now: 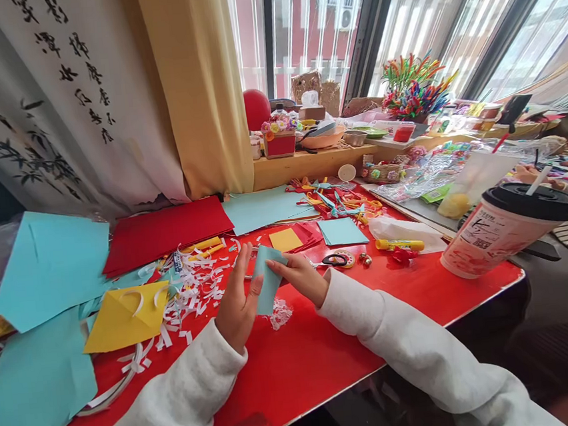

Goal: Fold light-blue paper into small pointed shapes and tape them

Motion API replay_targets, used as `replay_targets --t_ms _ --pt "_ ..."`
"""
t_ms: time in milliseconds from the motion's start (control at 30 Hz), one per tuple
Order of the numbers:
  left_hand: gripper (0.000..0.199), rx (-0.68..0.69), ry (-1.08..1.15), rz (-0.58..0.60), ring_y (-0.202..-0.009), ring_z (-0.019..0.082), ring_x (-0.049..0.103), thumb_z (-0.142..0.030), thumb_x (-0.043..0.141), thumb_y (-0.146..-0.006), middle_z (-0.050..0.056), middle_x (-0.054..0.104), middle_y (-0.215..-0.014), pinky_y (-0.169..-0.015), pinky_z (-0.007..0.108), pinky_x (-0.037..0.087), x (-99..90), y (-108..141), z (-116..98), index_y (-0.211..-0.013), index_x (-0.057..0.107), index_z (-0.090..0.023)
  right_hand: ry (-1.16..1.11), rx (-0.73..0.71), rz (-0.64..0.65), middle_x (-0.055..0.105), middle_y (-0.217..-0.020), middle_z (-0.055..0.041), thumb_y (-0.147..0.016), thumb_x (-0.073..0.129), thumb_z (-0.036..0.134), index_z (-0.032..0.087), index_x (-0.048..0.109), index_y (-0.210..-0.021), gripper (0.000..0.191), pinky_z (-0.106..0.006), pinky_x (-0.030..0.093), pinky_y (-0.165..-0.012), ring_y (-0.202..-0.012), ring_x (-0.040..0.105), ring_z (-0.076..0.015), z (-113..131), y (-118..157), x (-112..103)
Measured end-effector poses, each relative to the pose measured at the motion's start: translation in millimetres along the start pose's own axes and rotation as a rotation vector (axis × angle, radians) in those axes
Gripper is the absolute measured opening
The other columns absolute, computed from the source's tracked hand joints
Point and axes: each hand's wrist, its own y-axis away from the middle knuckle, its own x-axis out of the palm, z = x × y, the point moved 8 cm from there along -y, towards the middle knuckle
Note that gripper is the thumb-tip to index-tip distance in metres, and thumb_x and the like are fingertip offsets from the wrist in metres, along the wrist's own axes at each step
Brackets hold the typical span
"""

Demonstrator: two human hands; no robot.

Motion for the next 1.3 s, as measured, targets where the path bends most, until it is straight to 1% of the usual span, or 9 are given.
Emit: replay_targets --t_ms 67,133,233,367,500,667,967,1100,1300 --pt "0.053 -0.143 0.045 -0.033 -0.113 0.022 0.04 -0.042 0.044 -0.076 0.01 0.039 -0.128 -0.09 0.036 0.036 -5.5 -2 14 -0.124 0.032 -0.021 0.046 -0.032 0.008 0.043 -0.058 0.0024 -0.069 0.052 0.046 0.013 0.049 -0.069 0.033 -0.023 0.043 -0.052 -0.053 0.045 -0.0071 2 0 0" --pt "0.046 -0.284 0.066 0.014 -0.093 0.022 0.054 -0.048 0.048 -0.071 0.009 0.056 -0.106 -0.076 0.033 0.043 -3.7 -2 28 -0.107 0.049 -0.018 0.065 -0.051 0.024 0.043 -0.06 0.0022 -0.069 0.052 0.044 0.013 0.05 -0.07 0.031 -0.022 0.04 -0.052 -0.055 0.043 -0.0067 4 1 2" --pt "0.039 -0.375 0.183 0.079 -0.075 0.018 0.057 -0.049 0.051 -0.067 0.005 0.062 -0.081 -0.066 0.028 0.045 2.4 -1 38 -0.087 0.057 -0.016 0.021 -0.04 0.015 0.047 -0.063 0.0015 -0.068 0.055 0.042 0.013 0.05 -0.073 0.029 -0.021 0.038 -0.052 -0.057 0.043 -0.007 3 2 3" --pt "0.039 -0.383 0.314 0.066 -0.073 0.017 0.056 -0.046 0.057 -0.063 0.005 0.061 -0.081 -0.064 0.027 0.045 4.8 -2 36 -0.086 0.055 -0.015 0.009 -0.076 0.003 0.05 -0.067 0.0002 -0.067 0.056 0.041 0.014 0.051 -0.076 0.029 -0.022 0.038 -0.053 -0.06 0.045 -0.0083 5 2 4" --pt "0.036 -0.342 0.241 -0.007 -0.076 0.016 0.054 -0.044 0.054 -0.067 0.004 0.06 -0.086 -0.068 0.027 0.043 -4.0 -3 30 -0.089 0.057 -0.016 0.104 -0.122 0.034 0.049 -0.066 -0.0004 -0.071 0.052 0.041 0.014 0.052 -0.076 0.027 -0.023 0.039 -0.055 -0.06 0.044 -0.0091 11 4 6" --pt "0.029 -0.272 0.229 -0.069 -0.076 0.014 0.053 -0.04 0.054 -0.068 0.002 0.06 -0.082 -0.069 0.024 0.041 -12.7 -3 24 -0.084 0.059 -0.016 0.171 -0.096 0.09 0.046 -0.065 0.0 -0.072 0.05 0.042 0.015 0.051 -0.074 0.028 -0.023 0.039 -0.054 -0.058 0.043 -0.0089 10 6 11" --pt "0.024 -0.341 0.32 -0.082 -0.065 0.01 0.048 -0.038 0.056 -0.068 -0.001 0.055 -0.07 -0.061 0.021 0.039 -10.2 -1 31 -0.075 0.056 -0.015 0.093 -0.043 0.152 0.044 -0.063 0.0011 -0.072 0.05 0.04 0.013 0.051 -0.074 0.028 -0.023 0.041 -0.055 -0.058 0.043 -0.0076 9 7 16" --pt "0.024 -0.354 0.325 -0.117 -0.061 0.009 0.045 -0.038 0.058 -0.066 -0.002 0.052 -0.066 -0.059 0.02 0.038 -13.9 -1 33 -0.07 0.054 -0.015 0.048 -0.044 0.12 0.042 -0.062 0.0025 -0.07 0.052 0.042 0.014 0.047 -0.071 0.028 -0.023 0.043 -0.055 -0.058 0.044 -0.0072 11 7 14" --pt "0.028 -0.355 0.331 -0.123 -0.068 0.011 0.049 -0.04 0.058 -0.066 0.001 0.055 -0.074 -0.063 0.022 0.04 -15.6 -1 35 -0.078 0.056 -0.014 0.056 -0.072 0.087 0.042 -0.061 0.0026 -0.071 0.051 0.041 0.015 0.045 -0.068 0.027 -0.023 0.045 -0.055 -0.057 0.045 -0.0071 13 6 11"
